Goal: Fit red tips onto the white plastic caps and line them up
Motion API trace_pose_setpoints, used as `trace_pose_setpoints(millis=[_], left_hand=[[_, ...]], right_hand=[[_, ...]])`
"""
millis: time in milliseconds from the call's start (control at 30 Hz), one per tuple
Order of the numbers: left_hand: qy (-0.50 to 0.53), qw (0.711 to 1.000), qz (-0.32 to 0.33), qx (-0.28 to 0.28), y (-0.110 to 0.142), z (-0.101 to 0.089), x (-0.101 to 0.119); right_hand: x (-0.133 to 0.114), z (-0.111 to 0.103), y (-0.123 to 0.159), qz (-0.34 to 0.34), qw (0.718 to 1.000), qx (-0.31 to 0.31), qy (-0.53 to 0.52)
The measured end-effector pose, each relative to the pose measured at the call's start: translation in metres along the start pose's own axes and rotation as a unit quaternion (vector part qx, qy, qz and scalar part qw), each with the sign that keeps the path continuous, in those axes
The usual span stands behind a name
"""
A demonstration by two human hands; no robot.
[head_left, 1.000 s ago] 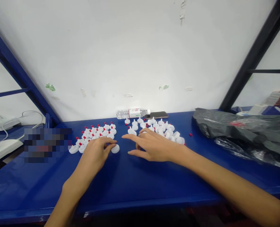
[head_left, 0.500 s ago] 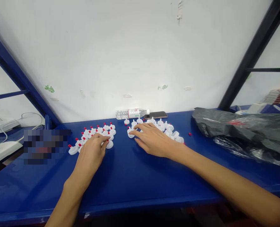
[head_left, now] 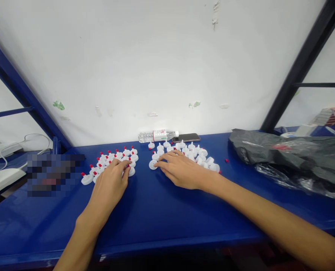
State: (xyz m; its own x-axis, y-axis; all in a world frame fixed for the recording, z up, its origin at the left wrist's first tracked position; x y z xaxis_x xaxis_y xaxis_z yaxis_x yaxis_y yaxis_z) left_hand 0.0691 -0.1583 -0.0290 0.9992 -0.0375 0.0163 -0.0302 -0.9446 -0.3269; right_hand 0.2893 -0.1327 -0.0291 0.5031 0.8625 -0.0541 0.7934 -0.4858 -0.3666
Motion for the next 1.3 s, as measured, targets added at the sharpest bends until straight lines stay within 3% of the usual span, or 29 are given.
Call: trace_pose_setpoints(millis=[233,400,567,700,800,933,1067,1300], left_hand=[[-0.003,1.000,-0.006,0.008,0.001,-0.003,0.003],[0.027,0.998,0.014,0.052,0.003,-0.013,0.012],[0.079,0.992,0.080,0.055,0.009,-0.009,0.028],[0.039,0.991,0.124,0.023,0.015,-0.001,0.036],[0.011,0.991,0.133,0.027,0.016,-0.003,0.041],[-0.039,0.990,0.136,0.026,0.012,-0.013,0.053],[-0.105,0.984,0.143,-0.017,0.001,-0.013,0.069],[-0.144,0.968,0.187,-0.088,-0.021,0.005,0.091]], right_hand=[[-0.004,0.002,0.002,-0.005,0.999,-0.012,-0.031],[-0.010,-0.002,0.000,-0.041,0.998,-0.023,-0.052],[-0.004,-0.041,-0.005,-0.039,0.999,0.013,-0.024],[0.015,-0.090,0.008,0.066,0.994,0.091,0.013],[0.028,-0.105,0.041,0.159,0.980,0.114,0.028],[0.044,-0.088,0.099,0.247,0.965,0.090,0.016],[0.052,-0.059,0.140,0.306,0.948,0.089,-0.006],[0.043,-0.042,0.143,0.297,0.951,0.083,0.011]])
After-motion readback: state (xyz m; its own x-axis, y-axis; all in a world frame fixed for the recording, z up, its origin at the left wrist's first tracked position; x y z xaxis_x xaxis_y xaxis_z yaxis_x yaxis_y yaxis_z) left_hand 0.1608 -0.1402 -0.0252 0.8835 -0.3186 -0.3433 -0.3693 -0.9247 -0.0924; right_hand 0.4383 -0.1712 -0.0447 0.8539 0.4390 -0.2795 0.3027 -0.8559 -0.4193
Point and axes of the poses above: each hand's wrist, its own y-axis away from the middle knuckle, its own z-axis out of the palm, x = y × z, the point moved 4 cm from there along -y, towards the middle knuckle, and after that the axes turned 5 degrees about -y, right-handed, at the moved point
